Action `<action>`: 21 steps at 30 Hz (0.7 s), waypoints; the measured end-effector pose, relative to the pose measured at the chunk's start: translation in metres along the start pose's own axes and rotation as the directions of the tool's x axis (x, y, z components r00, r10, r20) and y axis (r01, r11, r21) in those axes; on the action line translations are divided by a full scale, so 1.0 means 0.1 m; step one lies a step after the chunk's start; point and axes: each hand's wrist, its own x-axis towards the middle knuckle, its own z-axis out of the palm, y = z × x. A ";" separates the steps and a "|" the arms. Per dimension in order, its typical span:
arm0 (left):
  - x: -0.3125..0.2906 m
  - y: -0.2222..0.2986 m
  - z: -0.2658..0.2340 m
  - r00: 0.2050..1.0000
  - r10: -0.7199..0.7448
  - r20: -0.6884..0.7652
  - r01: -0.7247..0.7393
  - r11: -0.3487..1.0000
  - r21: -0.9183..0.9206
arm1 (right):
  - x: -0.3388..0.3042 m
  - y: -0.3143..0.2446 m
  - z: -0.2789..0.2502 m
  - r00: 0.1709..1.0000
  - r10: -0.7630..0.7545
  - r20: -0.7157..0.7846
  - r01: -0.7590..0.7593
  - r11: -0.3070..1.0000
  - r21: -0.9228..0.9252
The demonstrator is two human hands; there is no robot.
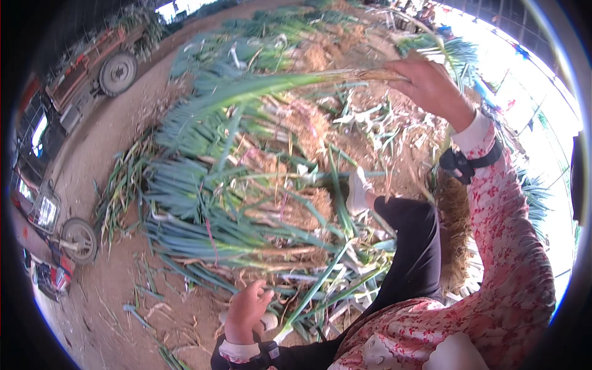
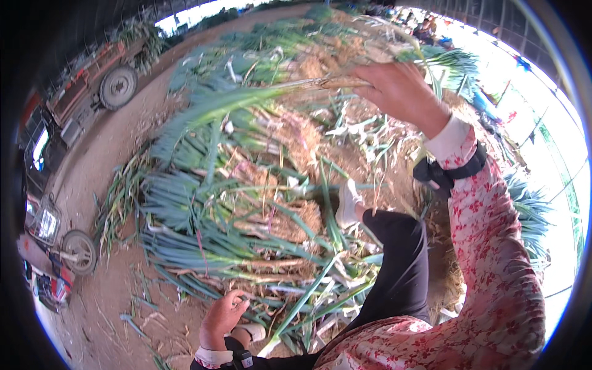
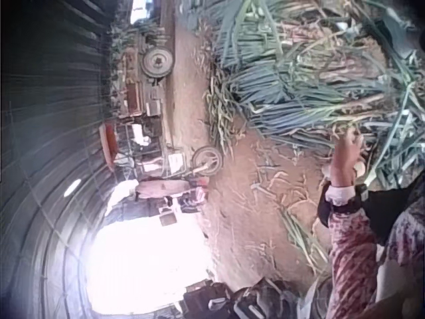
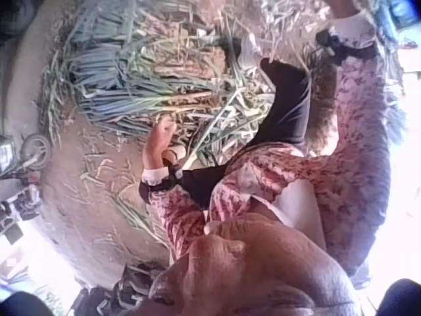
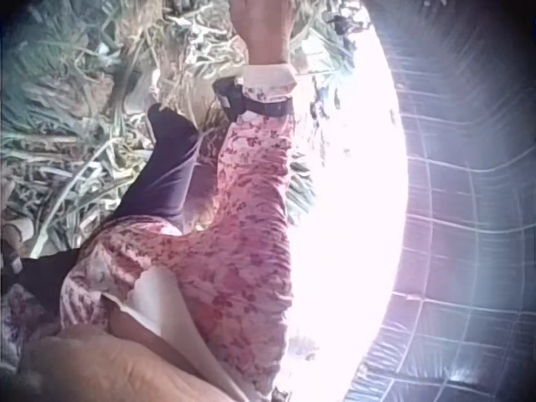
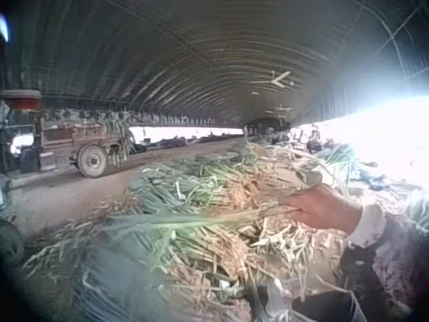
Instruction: The person peels the outer layers from leeks by hand, shakes off loose dirt, and places the cleaned leeks onto a pile. They then gather the leeks together and secure the bundle with a pink plastic tie.
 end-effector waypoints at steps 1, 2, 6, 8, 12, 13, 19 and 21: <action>0.06 -0.03 0.03 0.999 0.032 -0.015 -0.032 0.999 0.001 | -0.08 0.03 -0.12 0.995 0.099 0.011 -0.100 0.987 0.125; 0.12 -0.08 0.06 0.994 0.070 -0.083 -0.075 0.995 -0.062 | -0.16 0.01 -0.14 0.999 0.045 -0.019 -0.038 0.961 0.274; 0.26 0.05 -0.03 0.948 0.137 -0.288 -0.225 0.928 -0.297 | -0.62 -0.58 0.31 0.959 0.110 0.261 -0.270 0.637 0.722; 0.23 0.10 -0.15 0.934 0.047 -0.354 -0.239 0.817 -0.524 | -0.85 -1.08 0.57 0.936 -0.002 0.352 -0.292 0.558 0.777; 0.15 0.43 -0.37 0.846 0.014 -0.534 -0.530 0.136 -0.837 | -1.27 -1.97 0.85 0.920 -0.103 0.379 -0.346 0.247 0.905; 0.11 0.48 -0.47 0.833 -0.031 -0.552 -0.553 -0.056 -0.831 | -1.36 -2.17 0.96 0.899 -0.163 0.407 -0.378 0.184 0.907; 0.12 -0.26 -0.68 0.827 -0.212 -0.521 -0.533 0.003 -0.846 | -1.66 -3.06 1.18 0.831 -0.363 0.422 -0.452 0.002 0.892; 0.06 -0.33 -0.72 0.833 -0.269 -0.484 -0.507 -0.021 -0.862 | -1.62 -3.19 1.13 0.776 -0.473 0.417 -0.478 -0.011 0.878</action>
